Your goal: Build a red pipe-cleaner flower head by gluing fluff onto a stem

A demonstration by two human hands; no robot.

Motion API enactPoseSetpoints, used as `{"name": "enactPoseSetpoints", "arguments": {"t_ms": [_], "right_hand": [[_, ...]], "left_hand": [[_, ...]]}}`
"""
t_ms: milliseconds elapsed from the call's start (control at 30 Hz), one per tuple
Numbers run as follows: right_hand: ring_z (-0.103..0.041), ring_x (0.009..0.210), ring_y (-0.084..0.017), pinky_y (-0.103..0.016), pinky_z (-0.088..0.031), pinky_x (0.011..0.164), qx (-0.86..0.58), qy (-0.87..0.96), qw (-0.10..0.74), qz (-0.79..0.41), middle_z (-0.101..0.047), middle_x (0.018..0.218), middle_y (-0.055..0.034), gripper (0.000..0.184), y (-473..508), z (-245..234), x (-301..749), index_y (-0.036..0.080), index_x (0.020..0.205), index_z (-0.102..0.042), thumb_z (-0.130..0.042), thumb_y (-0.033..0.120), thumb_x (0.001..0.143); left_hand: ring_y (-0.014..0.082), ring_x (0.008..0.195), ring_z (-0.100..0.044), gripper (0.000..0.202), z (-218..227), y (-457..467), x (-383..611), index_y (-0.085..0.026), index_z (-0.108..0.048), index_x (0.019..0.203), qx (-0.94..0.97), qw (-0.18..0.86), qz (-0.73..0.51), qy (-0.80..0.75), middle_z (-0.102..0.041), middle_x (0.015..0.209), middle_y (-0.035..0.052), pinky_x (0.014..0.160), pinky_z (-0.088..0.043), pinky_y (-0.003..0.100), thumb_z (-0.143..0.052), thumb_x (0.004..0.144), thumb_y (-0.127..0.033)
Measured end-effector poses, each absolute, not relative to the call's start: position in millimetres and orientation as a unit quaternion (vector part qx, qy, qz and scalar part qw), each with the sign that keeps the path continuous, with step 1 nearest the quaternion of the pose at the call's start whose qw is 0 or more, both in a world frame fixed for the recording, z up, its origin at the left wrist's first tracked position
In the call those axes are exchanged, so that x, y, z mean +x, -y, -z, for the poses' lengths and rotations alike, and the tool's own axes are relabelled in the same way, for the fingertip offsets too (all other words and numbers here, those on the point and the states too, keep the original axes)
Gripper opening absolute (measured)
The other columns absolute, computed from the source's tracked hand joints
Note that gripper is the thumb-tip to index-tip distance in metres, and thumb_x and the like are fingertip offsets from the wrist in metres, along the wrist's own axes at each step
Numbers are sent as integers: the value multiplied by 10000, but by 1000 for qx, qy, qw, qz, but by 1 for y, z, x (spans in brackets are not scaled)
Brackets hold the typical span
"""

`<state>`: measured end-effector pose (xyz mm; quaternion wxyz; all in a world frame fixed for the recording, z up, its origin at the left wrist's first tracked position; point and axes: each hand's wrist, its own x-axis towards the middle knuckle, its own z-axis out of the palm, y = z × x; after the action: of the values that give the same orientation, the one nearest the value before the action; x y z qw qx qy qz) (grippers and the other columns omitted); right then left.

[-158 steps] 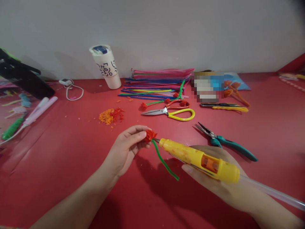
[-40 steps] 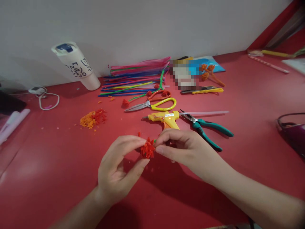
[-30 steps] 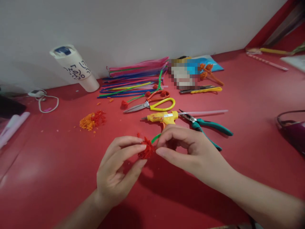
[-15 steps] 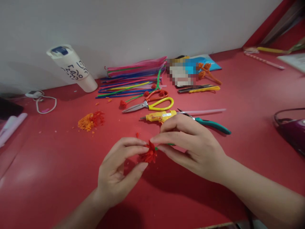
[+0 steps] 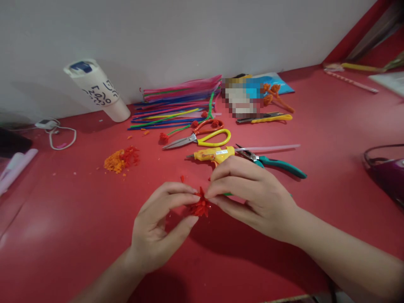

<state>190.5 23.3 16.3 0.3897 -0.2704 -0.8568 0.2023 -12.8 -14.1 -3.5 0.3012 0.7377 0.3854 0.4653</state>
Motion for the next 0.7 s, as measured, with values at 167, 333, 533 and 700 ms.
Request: {"name": "enactPoseSetpoints", "arguments": {"t_ms": [167, 333, 533, 700], "right_hand": [[-580, 758, -126, -258, -472, 726, -262, 848, 389, -249, -641, 801, -33, 128, -23, -18, 190, 181, 833, -631, -531, 116, 881], [-565, 743, -126, -250, -465, 698, -322, 817, 392, -274, -642, 786, -21, 99, -20, -25, 190, 184, 850, -643, -595, 108, 810], [-531, 651, -100, -215, -430, 588, -386, 782, 364, -326, -604, 712, -8, 89, -17, -23, 187, 160, 738, -657, -602, 102, 778], [-518, 620, -84, -201, -414, 568, -405, 745, 358, -390, -592, 678, 7, 115, -17, -23, 183, 152, 693, -649, -584, 80, 754]], "left_hand": [[138, 896, -623, 319, 3, 12, -13, -207, -644, 1015, 778, 246, -452, -362, -646, 971, 47, 799, -528, 236, -635, 751, -27], [136, 937, -613, 328, 2, 12, -14, -158, -625, 1026, 813, 150, -435, -357, -636, 1005, 65, 836, -511, 233, -626, 746, 12], [148, 993, -590, 301, 3, 12, -15, -100, -618, 1033, 854, 56, -395, -333, -617, 1052, 108, 895, -483, 240, -624, 753, 12], [168, 1011, -590, 297, 6, 13, -16, -91, -615, 1038, 862, 40, -387, -324, -611, 1078, 122, 897, -492, 264, -631, 755, 0]]}}
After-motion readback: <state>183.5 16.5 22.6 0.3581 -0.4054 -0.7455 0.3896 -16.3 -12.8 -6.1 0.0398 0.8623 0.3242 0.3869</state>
